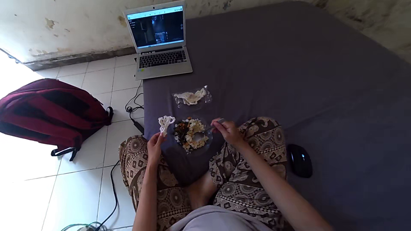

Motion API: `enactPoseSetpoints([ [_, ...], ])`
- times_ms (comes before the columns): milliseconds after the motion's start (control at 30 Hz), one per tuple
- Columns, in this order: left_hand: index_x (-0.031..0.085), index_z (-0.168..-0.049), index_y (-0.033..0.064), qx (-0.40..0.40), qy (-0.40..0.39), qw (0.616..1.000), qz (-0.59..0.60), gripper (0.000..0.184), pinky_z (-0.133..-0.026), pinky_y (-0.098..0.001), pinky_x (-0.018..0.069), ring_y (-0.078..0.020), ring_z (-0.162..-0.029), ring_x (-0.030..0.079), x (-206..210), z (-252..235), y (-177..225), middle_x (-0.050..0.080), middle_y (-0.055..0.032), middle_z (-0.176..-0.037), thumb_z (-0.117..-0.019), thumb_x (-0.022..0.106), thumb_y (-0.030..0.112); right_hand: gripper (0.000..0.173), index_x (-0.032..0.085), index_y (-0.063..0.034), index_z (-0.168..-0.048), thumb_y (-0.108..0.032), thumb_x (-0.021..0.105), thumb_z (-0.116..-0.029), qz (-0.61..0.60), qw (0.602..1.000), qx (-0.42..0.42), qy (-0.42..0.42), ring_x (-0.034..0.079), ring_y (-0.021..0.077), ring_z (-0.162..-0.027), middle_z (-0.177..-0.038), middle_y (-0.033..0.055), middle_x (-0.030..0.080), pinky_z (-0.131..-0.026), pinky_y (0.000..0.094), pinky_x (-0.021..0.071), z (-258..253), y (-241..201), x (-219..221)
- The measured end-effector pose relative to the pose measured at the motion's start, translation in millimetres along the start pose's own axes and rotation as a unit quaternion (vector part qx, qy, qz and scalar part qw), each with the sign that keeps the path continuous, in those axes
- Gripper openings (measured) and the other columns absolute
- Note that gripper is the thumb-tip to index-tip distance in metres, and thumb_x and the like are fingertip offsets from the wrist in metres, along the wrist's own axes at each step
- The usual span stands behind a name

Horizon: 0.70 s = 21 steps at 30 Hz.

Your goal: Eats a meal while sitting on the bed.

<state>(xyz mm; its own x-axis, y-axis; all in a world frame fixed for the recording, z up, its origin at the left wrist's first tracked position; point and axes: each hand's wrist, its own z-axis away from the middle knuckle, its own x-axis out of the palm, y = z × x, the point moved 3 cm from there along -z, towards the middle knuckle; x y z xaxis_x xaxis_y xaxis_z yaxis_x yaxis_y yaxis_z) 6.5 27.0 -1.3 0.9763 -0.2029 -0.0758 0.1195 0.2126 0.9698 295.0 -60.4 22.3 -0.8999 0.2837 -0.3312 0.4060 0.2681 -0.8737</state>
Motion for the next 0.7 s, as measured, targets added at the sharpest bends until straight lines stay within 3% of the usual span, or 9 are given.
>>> enactPoseSetpoints([
  [233, 0.059, -0.119, -0.0129, -0.003, 0.003, 1.0, 0.001, 0.026, -0.08, -0.0205, 0.0542, -0.0041, -0.085, 0.066, 0, 2, 3, 0.068, -0.0114, -0.101, -0.107, 0.047, 0.007, 0.03, 0.068, 0.0169, -0.099, -0.004, 0.047, -0.1026, 0.042, 0.995, -0.088, 0.034, 0.071, 0.0113, -0.085, -0.095, 0.0208, 0.072, -0.084, 0.0222, 0.0571, 3, 2, 2],
  [400, 0.059, -0.119, -0.013, -0.001, 0.002, 1.0, 0.004, 0.026, -0.08, -0.0201, 0.0542, -0.0038, -0.084, 0.066, 0, 2, 3, 0.069, -0.0109, -0.1, -0.1071, 0.047, 0.007, 0.029, 0.066, 0.0114, -0.099, -0.006, 0.044, -0.1049, -0.074, 0.996, -0.043, 0.017, 0.071, 0.0014, -0.088, -0.096, 0.0042, 0.074, -0.086, 0.0217, 0.0593, 8, -4, 4],
  [533, 0.059, -0.119, -0.013, -0.005, 0.004, 1.0, 0.002, 0.026, -0.08, -0.0204, 0.0545, -0.0044, -0.085, 0.067, 1, 2, 3, 0.069, -0.0115, -0.101, -0.107, 0.047, 0.007, 0.029, 0.068, 0.0163, -0.101, -0.004, 0.047, -0.1029, -0.045, 0.997, -0.049, -0.042, 0.073, 0.0084, -0.089, -0.099, 0.0161, 0.074, -0.086, 0.0231, 0.0586, 11, -7, 13],
  [700, 0.059, -0.118, -0.0126, -0.004, 0.006, 1.0, -0.008, 0.026, -0.079, -0.0199, 0.0535, -0.0035, -0.084, 0.066, 0, 3, 3, 0.069, -0.0108, -0.1, -0.1071, 0.047, 0.007, 0.029, 0.068, 0.0171, -0.1, -0.003, 0.047, -0.1021, 0.01, 0.998, -0.06, 0.019, 0.074, 0.0096, -0.085, -0.095, 0.0186, 0.074, -0.084, 0.0222, 0.0588, 8, -2, 11],
])
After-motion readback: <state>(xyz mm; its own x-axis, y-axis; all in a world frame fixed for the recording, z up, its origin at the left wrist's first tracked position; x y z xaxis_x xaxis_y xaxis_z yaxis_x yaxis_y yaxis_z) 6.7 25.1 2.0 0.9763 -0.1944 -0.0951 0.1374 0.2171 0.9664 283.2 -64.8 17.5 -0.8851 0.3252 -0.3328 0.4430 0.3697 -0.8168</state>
